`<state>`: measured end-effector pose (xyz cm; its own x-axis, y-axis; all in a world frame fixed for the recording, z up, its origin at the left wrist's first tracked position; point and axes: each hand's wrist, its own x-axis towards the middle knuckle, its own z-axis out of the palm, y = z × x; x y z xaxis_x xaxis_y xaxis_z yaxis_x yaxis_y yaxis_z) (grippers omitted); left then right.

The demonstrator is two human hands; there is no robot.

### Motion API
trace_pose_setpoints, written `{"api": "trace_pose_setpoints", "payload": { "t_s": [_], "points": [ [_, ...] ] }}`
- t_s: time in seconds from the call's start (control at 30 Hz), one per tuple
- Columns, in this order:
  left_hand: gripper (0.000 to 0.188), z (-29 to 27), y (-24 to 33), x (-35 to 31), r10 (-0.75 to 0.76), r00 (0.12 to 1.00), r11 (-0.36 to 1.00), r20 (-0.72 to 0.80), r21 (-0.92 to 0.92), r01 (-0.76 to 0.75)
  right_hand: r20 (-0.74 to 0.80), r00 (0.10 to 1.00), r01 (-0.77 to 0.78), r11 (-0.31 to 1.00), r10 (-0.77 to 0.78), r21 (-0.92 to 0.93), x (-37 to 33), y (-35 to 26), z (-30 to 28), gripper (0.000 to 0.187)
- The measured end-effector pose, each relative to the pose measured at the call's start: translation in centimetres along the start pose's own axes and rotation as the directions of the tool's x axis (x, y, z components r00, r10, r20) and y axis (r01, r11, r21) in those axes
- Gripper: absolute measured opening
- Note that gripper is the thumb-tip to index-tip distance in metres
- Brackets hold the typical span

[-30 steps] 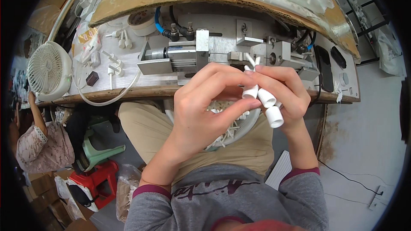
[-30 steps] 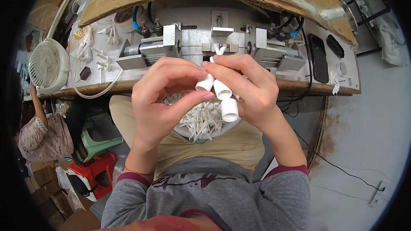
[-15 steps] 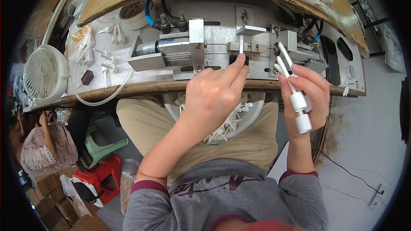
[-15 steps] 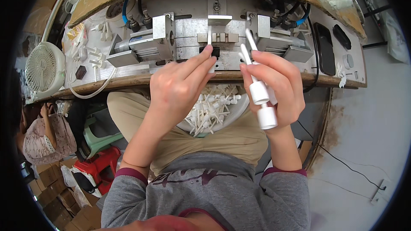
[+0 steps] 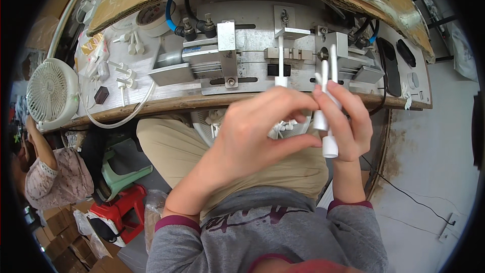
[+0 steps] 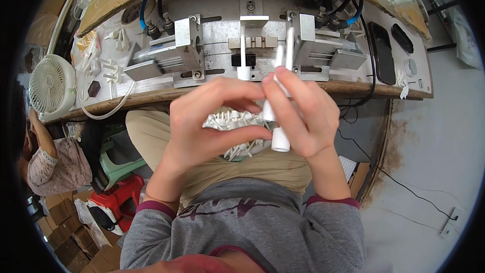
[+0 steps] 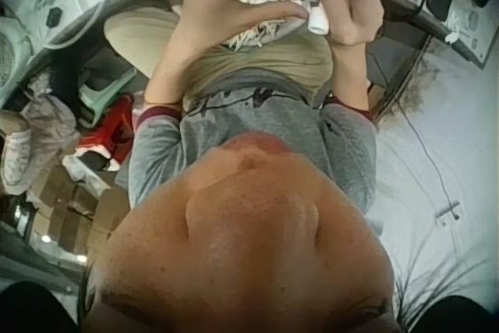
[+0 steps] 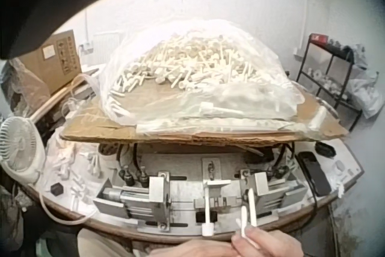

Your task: Assembling small plastic components for spray bottle heads using a pneumatic press machine.

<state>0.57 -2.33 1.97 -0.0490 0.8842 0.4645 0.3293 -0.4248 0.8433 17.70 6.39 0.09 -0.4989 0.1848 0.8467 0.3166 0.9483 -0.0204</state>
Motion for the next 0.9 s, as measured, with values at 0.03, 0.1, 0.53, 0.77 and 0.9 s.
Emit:
{"api": "trace_pose_setpoints", "payload": {
  "t_s": [0.03,0.1,0.53,0.77,0.9],
  "points": [
    [0.041,0.2,0.2,-0.2,0.008,1.0,1.0,-0.014,0.021,-0.008,0.008,1.0,-0.005,1.0,0.005,0.006,0.1,-0.2,0.1,0.036],
    [0.041,0.3,0.5,-0.2,0.029,0.998,0.997,-0.048,0.066,-0.025,0.022,1.0,-0.008,1.0,0.008,0.022,0.4,-0.5,0.3,0.038],
    [0.029,0.7,-3.2,-0.5,0.16,0.984,0.65,0.074,0.743,-0.161,-0.13,0.891,-0.365,0.857,0.435,0.365,-0.7,-0.3,-0.2,0.039],
    [0.028,0.2,-2.8,0.9,0.077,0.996,0.641,0.052,0.763,-0.089,-0.069,0.912,-0.393,0.911,0.404,0.127,-0.4,-0.2,-2.6,0.04],
    [0.034,0.0,-1.9,1.0,-0.026,0.999,0.868,-0.031,0.495,0.038,-0.011,0.926,-0.374,0.923,0.377,0.094,0.1,-0.9,-2.9,0.036]
  ]
}}
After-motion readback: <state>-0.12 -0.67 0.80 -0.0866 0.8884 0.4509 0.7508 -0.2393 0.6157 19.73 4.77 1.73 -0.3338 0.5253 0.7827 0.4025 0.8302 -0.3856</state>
